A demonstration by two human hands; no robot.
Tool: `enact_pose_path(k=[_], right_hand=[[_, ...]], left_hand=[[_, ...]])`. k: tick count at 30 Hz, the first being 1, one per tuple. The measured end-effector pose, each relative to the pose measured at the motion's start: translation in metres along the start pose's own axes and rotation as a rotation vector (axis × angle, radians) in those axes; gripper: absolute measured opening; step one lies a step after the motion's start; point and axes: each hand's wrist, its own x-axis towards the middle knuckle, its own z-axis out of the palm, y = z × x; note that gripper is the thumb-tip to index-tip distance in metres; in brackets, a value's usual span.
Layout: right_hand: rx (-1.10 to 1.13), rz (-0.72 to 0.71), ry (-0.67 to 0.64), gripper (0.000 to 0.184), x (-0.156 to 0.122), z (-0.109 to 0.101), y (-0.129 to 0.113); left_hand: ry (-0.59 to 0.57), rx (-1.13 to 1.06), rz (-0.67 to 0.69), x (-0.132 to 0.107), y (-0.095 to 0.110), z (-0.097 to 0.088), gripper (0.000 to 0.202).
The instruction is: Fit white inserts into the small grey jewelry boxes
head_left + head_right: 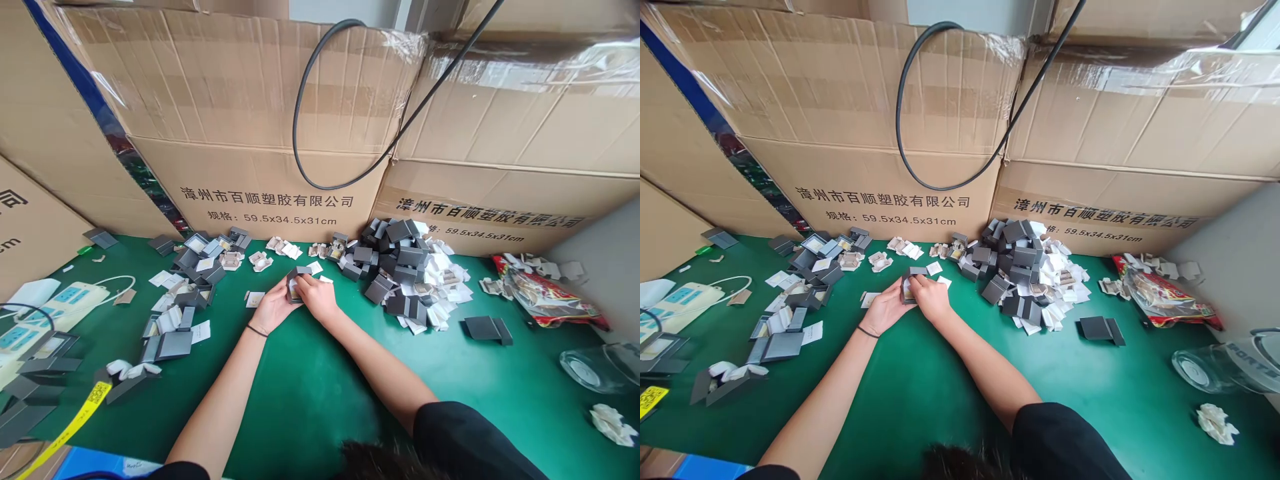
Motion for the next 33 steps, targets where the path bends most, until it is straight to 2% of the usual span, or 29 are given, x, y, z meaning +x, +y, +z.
enact_pose_path(k=[7, 12, 15, 17, 19, 21, 25, 29, 31, 33], right_hand=[[-0.025, -0.015, 0.0, 0.044, 0.001, -0.004, 0.0], [-0.105, -0.142, 0.038, 0.057, -0.004, 0.003, 0.001], [-0.076, -0.211, 0.128, 0.066, -0.007, 0.008, -0.001], [-0.011, -0.183, 0.205, 0.066, -0.007, 0.011, -0.001], [0.047, -0.131, 0.237, 0.064, -0.006, 0.016, -0.001], [0.077, -0.095, 0.193, 0.059, -0.006, 0.021, -0.002], [0.098, -0.073, 0.109, 0.05, -0.004, 0.025, -0.003], [0.172, 0.016, 0.179, 0.047, 0.019, 0.011, 0.002], [0.217, 0.12, 0.187, 0.047, 0.044, 0.001, 0.006], [0.241, 0.152, 0.17, 0.047, 0.073, -0.006, 0.009]], left_hand=[[0.033, 0.021, 0.057, 0.002, 0.003, -0.004, 0.032], [0.088, 0.006, 0.145, 0.004, 0.008, -0.004, 0.039], [0.02, -0.024, 0.257, -0.001, 0.023, -0.009, 0.039], [-0.029, -0.076, 0.398, -0.005, 0.035, -0.016, 0.04], [0.034, -0.16, 0.53, -0.009, 0.046, -0.024, 0.038], [0.086, -0.233, 0.593, -0.011, 0.054, -0.032, 0.037], [0.101, -0.354, 0.605, -0.007, 0.061, -0.044, 0.039], [0.189, -0.46, 0.6, -0.003, 0.066, -0.053, 0.042], [0.199, -0.477, 0.592, -0.004, 0.069, -0.055, 0.042], [0.174, -0.459, 0.568, -0.006, 0.07, -0.053, 0.042]])
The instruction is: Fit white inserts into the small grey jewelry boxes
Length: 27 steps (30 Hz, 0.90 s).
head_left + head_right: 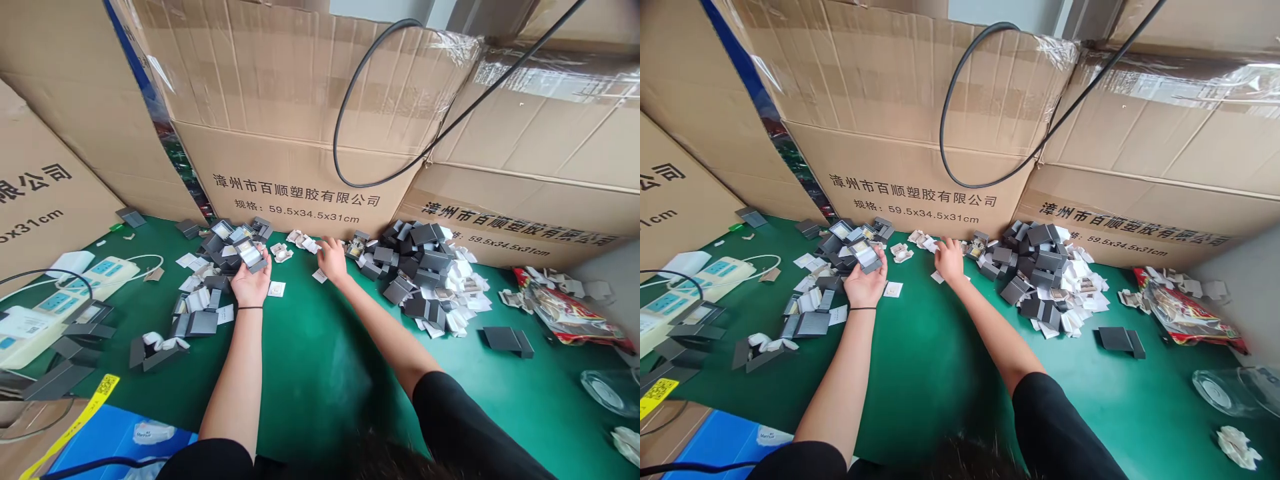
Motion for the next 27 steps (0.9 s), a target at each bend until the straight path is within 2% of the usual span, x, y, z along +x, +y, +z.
enact_pose_path(k=[3, 7, 11, 15, 20, 24, 27], right_hand=[[0.029, 0.052, -0.036, 0.051, 0.035, 0.011, -0.004], [0.075, 0.09, -0.035, 0.05, 0.043, 0.033, -0.007], [0.128, 0.067, 0.016, 0.042, 0.03, 0.038, -0.005], [0.226, 0.052, 0.057, 0.039, 0.017, 0.021, 0.002], [0.434, 0.092, 0.057, 0.051, -0.017, 0.006, 0.021], [0.577, 0.065, 0.033, 0.061, -0.049, 0.009, 0.035], [0.64, 0.063, 0.057, 0.065, -0.06, 0.011, 0.042]], left_hand=[[-0.053, 0.059, -0.083, -0.006, -0.003, 0.005, 0.044], [-0.144, 0.153, -0.221, -0.011, -0.015, 0.011, 0.046], [-0.175, 0.202, -0.302, -0.012, -0.028, 0.012, 0.047], [-0.157, 0.249, -0.377, -0.015, -0.04, 0.014, 0.048], [-0.142, 0.306, -0.514, -0.027, -0.058, 0.017, 0.046], [-0.088, 0.383, -0.597, -0.035, -0.073, 0.014, 0.047], [-0.02, 0.402, -0.615, -0.037, -0.077, 0.013, 0.046]])
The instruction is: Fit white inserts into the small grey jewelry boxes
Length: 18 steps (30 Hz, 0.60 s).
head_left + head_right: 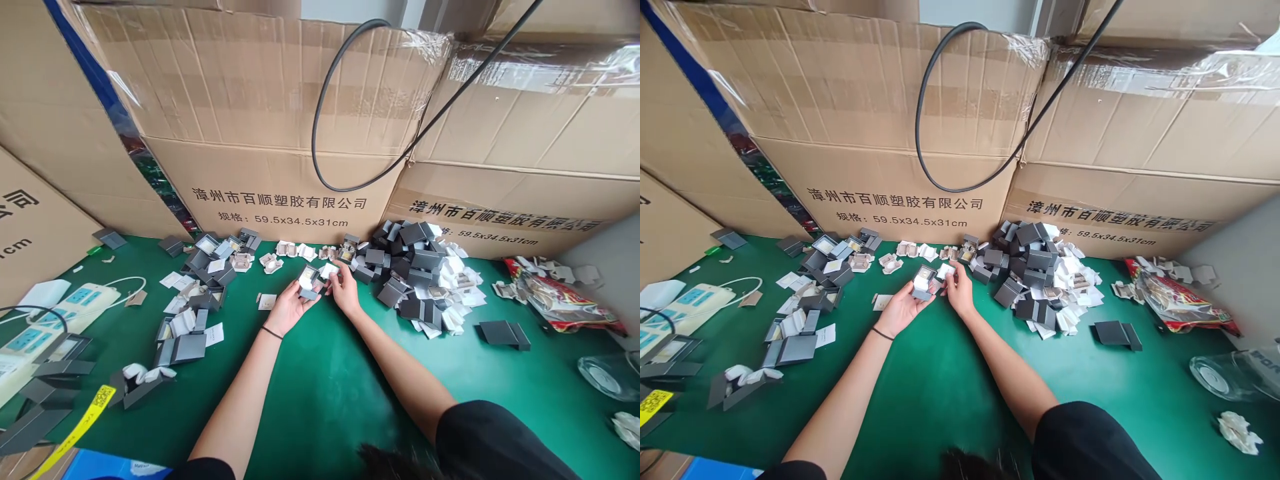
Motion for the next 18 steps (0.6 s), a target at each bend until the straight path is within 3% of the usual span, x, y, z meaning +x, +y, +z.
enact_pose_path(k=[4, 8, 18], right_hand=[[0.057, -0.017, 0.086, 0.068, 0.0007, -0.0068, 0.0033], [0.026, -0.018, 0.071, 0.067, 0.0026, -0.0101, 0.0057], [0.01, -0.055, 0.031, 0.059, 0.0009, -0.0071, 0.0066]], left_hand=[[0.059, -0.002, 0.011, -0.0015, 0.0029, 0.003, 0.041], [0.182, 0.001, 0.035, -0.0026, 0.0043, 0.0064, 0.035], [0.126, 0.047, 0.038, -0.002, 0.002, 0.0058, 0.037]])
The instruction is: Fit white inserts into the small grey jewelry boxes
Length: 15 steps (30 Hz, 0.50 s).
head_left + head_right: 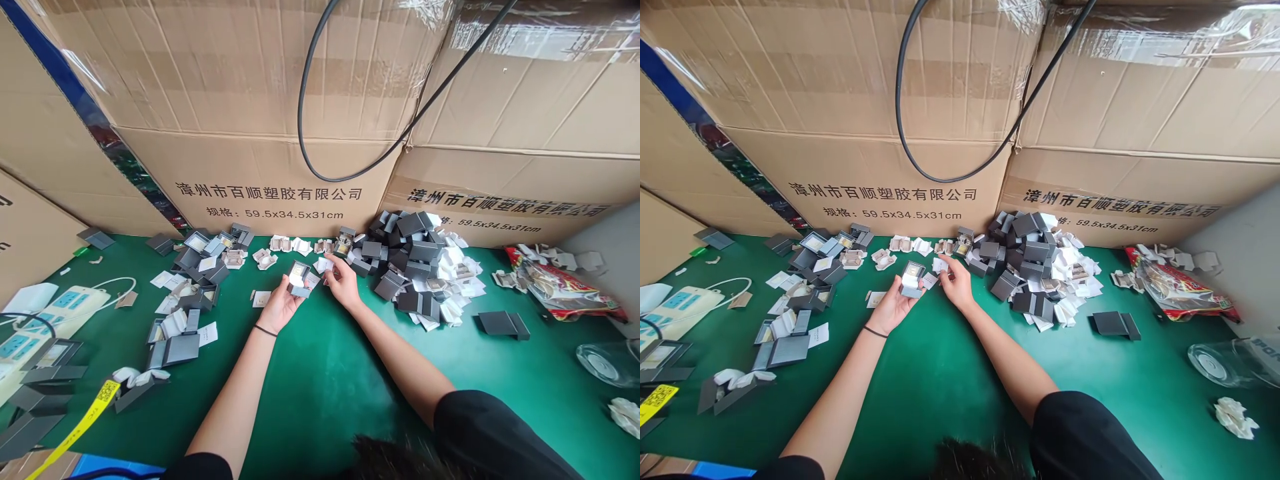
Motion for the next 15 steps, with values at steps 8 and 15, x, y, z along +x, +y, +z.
enact_pose_path(k=[8, 15], right_hand=[[-0.008, -0.003, 0.09, 0.063, -0.003, 0.004, -0.004], [-0.177, -0.217, 0.169, 0.058, -0.012, 0.007, -0.017]], left_hand=[[-0.076, 0.066, -0.002, 0.001, -0.002, -0.005, 0.044], [-0.011, 0.126, 0.0, 0.0, -0.003, -0.002, 0.038]])
